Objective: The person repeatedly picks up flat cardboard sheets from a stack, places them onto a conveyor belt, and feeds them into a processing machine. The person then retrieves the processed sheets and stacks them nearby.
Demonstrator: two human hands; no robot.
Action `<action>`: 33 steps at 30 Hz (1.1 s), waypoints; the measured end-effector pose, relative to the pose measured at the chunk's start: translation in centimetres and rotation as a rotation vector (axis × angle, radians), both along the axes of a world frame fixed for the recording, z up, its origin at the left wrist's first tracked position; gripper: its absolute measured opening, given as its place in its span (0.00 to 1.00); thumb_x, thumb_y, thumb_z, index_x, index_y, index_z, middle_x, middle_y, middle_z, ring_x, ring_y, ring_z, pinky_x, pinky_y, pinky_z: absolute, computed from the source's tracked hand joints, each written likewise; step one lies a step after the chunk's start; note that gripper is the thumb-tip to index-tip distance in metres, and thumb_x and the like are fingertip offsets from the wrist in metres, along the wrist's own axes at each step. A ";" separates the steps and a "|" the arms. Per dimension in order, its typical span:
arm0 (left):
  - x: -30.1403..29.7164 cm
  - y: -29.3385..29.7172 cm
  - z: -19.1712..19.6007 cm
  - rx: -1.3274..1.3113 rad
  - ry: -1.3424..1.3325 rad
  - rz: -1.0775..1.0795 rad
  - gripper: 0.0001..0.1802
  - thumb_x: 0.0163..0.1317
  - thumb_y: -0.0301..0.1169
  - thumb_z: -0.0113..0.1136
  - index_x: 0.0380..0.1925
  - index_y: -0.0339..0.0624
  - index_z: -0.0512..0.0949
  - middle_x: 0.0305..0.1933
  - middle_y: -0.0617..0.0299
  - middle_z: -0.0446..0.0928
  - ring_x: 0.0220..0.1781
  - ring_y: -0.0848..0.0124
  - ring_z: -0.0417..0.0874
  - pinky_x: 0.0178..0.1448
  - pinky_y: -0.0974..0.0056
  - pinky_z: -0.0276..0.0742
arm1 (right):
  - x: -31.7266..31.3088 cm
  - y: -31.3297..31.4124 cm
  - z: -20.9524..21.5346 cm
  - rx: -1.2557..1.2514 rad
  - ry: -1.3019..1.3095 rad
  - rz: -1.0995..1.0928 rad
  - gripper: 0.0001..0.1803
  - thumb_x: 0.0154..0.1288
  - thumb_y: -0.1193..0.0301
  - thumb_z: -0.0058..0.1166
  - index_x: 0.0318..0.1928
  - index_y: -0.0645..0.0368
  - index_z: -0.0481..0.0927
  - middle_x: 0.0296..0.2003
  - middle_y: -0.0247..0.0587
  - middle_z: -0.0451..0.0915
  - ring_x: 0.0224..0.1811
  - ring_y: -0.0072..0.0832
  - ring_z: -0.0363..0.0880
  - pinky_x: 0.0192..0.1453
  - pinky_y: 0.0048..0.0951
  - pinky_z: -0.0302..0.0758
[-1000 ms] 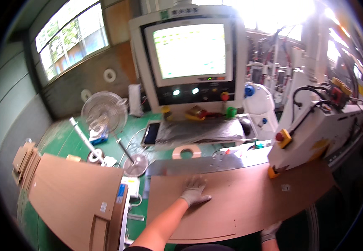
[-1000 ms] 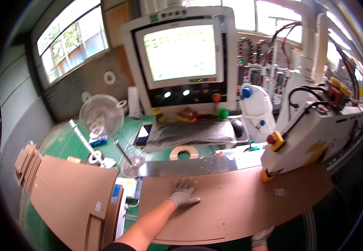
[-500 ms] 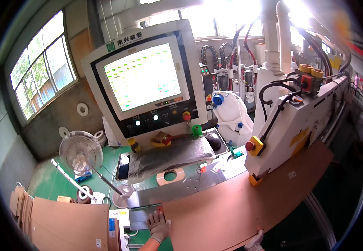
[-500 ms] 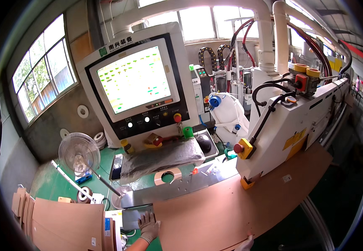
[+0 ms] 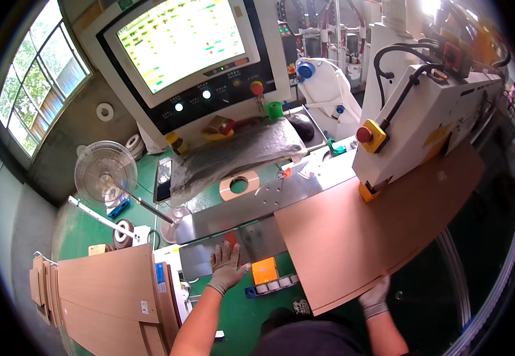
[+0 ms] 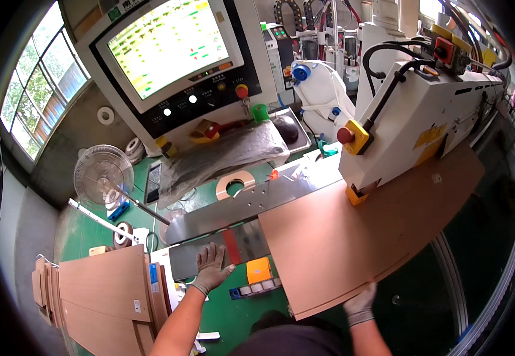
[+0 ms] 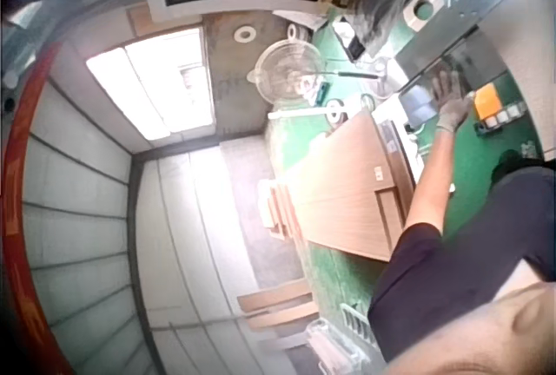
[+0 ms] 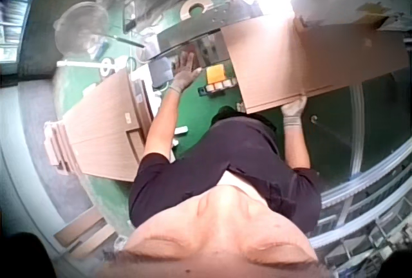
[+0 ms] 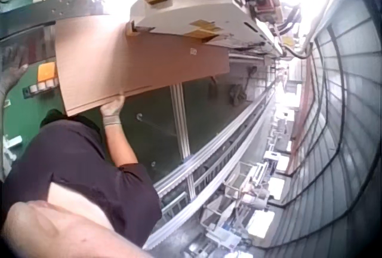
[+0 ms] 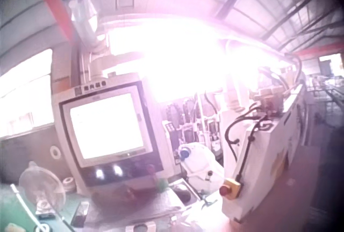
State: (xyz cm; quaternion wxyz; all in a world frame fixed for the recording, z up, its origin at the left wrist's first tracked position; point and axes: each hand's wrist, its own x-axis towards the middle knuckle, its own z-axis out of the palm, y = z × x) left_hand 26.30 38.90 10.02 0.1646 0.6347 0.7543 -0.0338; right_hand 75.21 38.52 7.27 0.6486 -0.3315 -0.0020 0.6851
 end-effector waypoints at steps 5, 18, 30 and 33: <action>0.5 -0.5 0.0 0.039 0.101 -0.018 0.55 0.64 0.67 0.57 0.84 0.56 0.50 0.88 0.47 0.39 0.87 0.38 0.36 0.84 0.34 0.28 | -6.5 -2.8 -1.0 -0.184 0.062 -0.017 0.28 0.75 0.52 0.52 0.67 0.54 0.76 0.64 0.39 0.80 0.66 0.41 0.79 0.72 0.46 0.75; 0.7 2.8 -0.5 0.096 0.143 -0.139 0.69 0.52 0.71 0.66 0.84 0.46 0.45 0.88 0.45 0.34 0.87 0.39 0.32 0.84 0.34 0.23 | 4.5 5.2 0.7 -0.126 -0.018 -0.134 0.36 0.77 0.46 0.40 0.75 0.55 0.66 0.70 0.47 0.73 0.70 0.50 0.75 0.74 0.54 0.72; 2.2 3.2 0.2 0.316 0.122 -0.156 0.68 0.39 0.67 0.75 0.75 0.36 0.63 0.81 0.41 0.57 0.84 0.41 0.50 0.87 0.40 0.36 | 18.4 11.1 -3.6 0.105 -0.296 -0.361 0.28 0.82 0.54 0.41 0.75 0.52 0.65 0.70 0.41 0.70 0.72 0.42 0.70 0.72 0.50 0.72; 1.9 2.8 0.6 0.346 0.119 -0.135 0.67 0.39 0.66 0.75 0.75 0.36 0.63 0.80 0.40 0.59 0.84 0.40 0.52 0.87 0.39 0.38 | 17.4 12.2 -3.4 0.045 -0.212 -0.458 0.21 0.79 0.58 0.46 0.66 0.50 0.72 0.60 0.40 0.78 0.60 0.38 0.79 0.62 0.45 0.79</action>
